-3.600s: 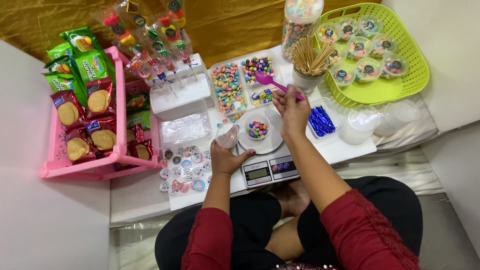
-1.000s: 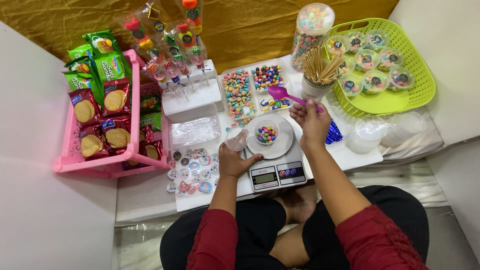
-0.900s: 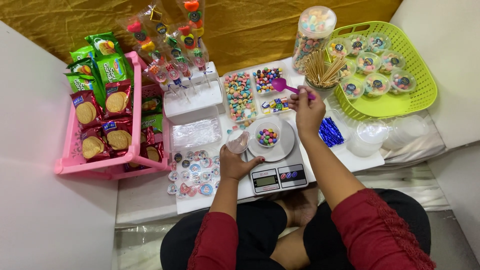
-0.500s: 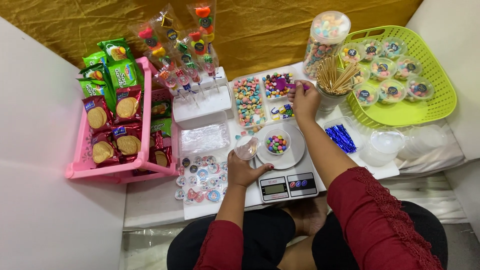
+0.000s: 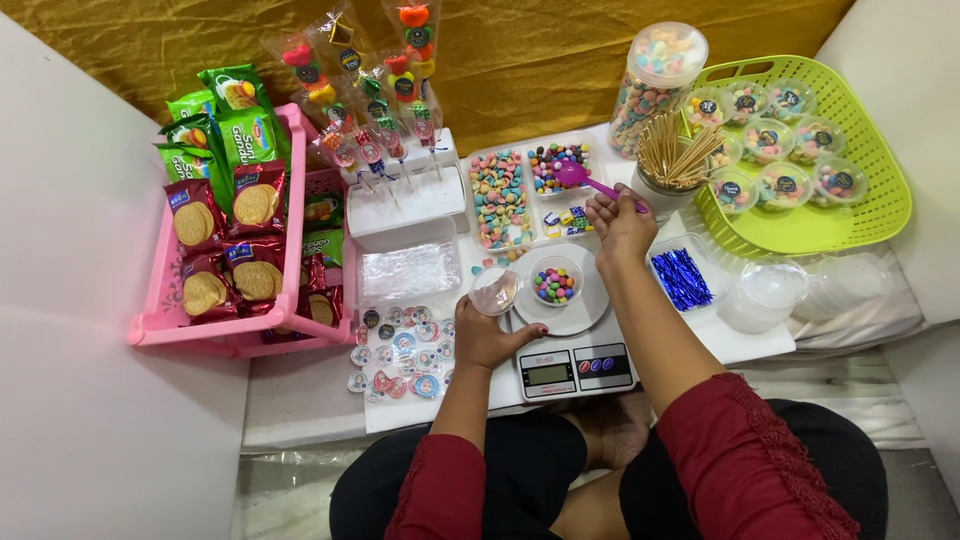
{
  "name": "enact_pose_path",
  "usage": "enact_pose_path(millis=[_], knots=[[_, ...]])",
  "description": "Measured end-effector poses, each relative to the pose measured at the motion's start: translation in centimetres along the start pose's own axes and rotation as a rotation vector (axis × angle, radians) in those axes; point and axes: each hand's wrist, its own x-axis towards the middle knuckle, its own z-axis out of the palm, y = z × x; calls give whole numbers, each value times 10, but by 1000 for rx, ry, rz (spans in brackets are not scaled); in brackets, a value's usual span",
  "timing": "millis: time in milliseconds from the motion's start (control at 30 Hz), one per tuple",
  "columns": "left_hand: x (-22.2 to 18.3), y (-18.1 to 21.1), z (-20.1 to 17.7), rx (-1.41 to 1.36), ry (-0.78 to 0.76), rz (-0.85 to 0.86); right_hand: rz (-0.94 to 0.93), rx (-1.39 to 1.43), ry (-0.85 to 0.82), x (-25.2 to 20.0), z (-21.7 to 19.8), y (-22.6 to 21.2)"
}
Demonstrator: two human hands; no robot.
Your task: Using a spoon to transfer small candies from a tray into a bowl on a digital scale for weighing.
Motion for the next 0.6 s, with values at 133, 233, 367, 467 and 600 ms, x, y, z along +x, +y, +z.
enact_pose_path(millis=[133, 233, 367, 467, 600], knots=[[0, 6, -6, -23, 3, -3, -46, -30, -43, -50, -13, -27], [-1, -1, 2, -17, 52, 56, -82, -112, -105, -87, -29, -45], [-3, -3, 5, 4, 88, 90, -36, -127, -131, -119, -58, -49], [-4, -3, 6, 21, 111, 120, -3, -119, -152, -128, -81, -42], [-4, -10, 13, 29, 75, 79, 106, -137, -117, -124, -99, -31]])
